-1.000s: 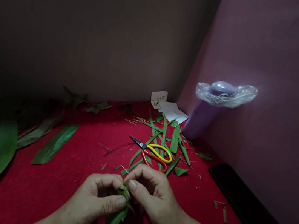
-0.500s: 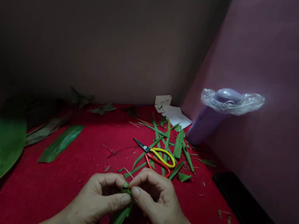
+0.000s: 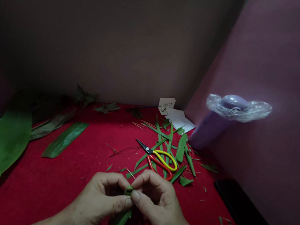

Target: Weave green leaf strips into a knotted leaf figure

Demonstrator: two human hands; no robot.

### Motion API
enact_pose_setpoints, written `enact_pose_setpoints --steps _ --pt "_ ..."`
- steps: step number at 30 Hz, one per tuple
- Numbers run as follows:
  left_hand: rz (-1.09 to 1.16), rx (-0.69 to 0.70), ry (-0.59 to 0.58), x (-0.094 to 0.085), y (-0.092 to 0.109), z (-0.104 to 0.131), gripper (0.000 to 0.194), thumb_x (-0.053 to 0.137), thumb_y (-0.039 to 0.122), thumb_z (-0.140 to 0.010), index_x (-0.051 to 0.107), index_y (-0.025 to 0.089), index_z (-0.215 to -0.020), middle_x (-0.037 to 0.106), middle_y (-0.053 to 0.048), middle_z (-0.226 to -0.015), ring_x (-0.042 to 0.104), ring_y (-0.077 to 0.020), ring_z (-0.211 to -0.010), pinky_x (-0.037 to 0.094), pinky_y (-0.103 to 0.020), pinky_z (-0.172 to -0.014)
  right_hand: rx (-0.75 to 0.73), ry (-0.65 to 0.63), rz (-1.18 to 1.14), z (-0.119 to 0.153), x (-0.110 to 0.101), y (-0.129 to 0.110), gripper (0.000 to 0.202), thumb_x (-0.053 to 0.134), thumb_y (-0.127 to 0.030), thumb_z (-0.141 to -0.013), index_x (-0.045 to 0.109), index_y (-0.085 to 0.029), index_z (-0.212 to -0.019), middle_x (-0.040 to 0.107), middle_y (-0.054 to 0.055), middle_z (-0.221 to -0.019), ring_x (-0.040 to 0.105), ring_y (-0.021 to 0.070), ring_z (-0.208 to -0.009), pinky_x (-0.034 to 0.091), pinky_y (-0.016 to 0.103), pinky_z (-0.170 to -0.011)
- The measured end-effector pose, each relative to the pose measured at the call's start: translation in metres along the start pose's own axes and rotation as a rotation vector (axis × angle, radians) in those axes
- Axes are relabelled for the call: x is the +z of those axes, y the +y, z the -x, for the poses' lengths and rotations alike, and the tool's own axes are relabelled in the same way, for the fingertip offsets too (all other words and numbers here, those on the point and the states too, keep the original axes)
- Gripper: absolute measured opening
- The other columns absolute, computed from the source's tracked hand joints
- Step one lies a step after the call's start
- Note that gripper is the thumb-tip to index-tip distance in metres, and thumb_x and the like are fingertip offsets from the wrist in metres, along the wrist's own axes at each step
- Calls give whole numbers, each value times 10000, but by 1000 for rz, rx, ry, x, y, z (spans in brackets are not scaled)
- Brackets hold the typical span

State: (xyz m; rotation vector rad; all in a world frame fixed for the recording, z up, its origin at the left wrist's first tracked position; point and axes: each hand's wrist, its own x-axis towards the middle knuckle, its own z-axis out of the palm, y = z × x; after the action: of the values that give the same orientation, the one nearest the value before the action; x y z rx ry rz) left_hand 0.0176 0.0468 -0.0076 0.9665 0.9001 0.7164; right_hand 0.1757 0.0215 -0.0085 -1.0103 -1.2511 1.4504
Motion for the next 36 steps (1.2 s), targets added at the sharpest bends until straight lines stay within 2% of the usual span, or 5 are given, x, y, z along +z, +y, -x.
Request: enact_pose_setpoints --steps 12,22,31,36 --pt "-19 14 28 1 1 1 245 816 259 -553 609 141 -608 578 54 -503 479 -70 -456 363 -186 -460 29 -23 -31 -2 -1 0 128 621 -260 -751 541 -163 -774 470 -42 -637 407 91 -564 313 222 -529" --pt "17 5 -1 4 1 0 220 819 236 -559 633 136 -622 661 25 -539 560 -89 -491 400 -186 -483 123 -99 -112 -6 -1 -8 209 671 -314 -691 536 -161 -736 452 -65 -558 384 67 -480 294 194 -459" --pt "44 5 37 4 4 1 208 833 231 -530 654 142 -587 676 21 -514 566 -89 -463 409 -182 -463 135 -45 -140 -7 -2 -4 260 686 -348 -690 541 -162 -799 466 -57 -590 404 64 -489 308 177 -443" --pt "34 -2 28 6 6 1 178 828 220 -531 670 149 -574 672 21 -493 554 -87 -441 394 -180 -446 83 -46 -75 -7 -3 0 241 656 -364 -724 536 -161 -776 461 -54 -574 399 69 -486 305 178 -433"
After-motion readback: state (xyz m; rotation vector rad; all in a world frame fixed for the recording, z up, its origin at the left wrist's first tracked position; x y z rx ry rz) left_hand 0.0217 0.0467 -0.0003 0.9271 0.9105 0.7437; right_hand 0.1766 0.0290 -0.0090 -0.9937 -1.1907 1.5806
